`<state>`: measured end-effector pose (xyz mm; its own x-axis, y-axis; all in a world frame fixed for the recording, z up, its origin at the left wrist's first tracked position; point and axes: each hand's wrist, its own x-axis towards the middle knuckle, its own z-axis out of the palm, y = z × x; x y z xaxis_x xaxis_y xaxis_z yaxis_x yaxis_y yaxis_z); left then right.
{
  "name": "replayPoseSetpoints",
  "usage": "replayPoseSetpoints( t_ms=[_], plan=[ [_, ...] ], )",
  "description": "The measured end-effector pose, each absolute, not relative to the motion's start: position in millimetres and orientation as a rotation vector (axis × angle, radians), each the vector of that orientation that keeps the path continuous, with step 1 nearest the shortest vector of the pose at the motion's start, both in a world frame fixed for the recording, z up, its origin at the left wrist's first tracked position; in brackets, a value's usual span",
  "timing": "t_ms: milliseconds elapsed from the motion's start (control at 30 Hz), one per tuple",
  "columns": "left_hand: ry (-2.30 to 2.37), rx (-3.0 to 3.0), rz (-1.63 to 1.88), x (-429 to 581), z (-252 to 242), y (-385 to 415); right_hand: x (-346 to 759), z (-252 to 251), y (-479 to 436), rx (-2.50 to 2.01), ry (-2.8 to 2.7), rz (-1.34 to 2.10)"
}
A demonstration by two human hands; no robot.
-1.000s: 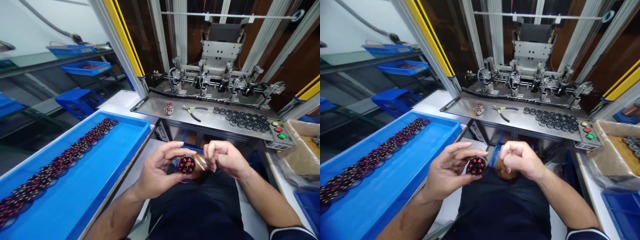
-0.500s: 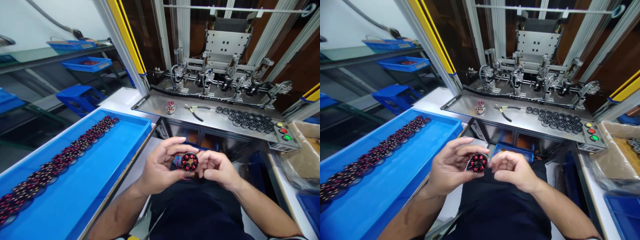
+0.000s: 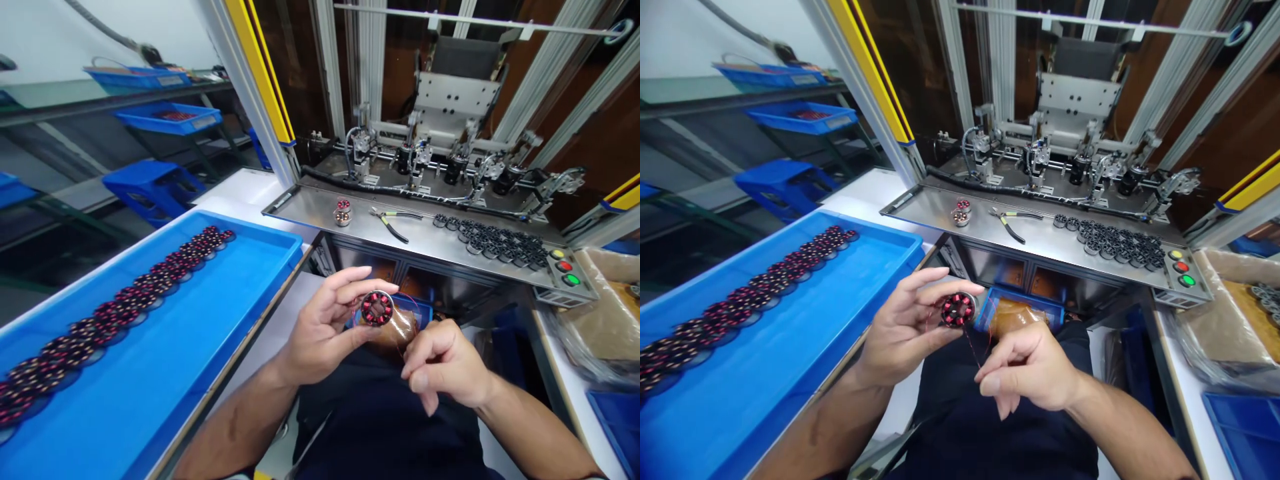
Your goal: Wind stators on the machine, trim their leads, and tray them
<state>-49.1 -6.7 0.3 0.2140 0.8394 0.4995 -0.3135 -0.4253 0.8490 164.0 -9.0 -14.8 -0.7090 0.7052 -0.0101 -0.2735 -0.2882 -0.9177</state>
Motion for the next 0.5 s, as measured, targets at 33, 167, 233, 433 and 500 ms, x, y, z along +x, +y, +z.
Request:
replayPoseSetpoints(
  t_ms=[33, 167, 233, 433, 500],
  plan=[
    [0.521, 1.488, 1.416, -49.3, -0.8, -7.9, 166.3, -13.0, -6.5, -0.565, -1.372, 2.006],
    [0.504, 1.561, 1.324, -48.9, -4.8, -15.2, 171.8, 0.0, 9.9, -0.687, -1.388, 1.831],
    [0.478, 1.565, 1.248, -47.4, -7.1, -18.8, 170.0, 7.9, 15.1, -0.768, -1.403, 1.792],
    [0.537, 1.46, 1.328, -31.1, -16.0, -20.4, 155.4, 15.3, 10.7, -0.832, -1.406, 1.86],
    [0.526, 1.405, 1.41, -25.7, -17.9, -18.5, 154.4, 11.7, 7.3, -0.809, -1.368, 1.884]
  ],
)
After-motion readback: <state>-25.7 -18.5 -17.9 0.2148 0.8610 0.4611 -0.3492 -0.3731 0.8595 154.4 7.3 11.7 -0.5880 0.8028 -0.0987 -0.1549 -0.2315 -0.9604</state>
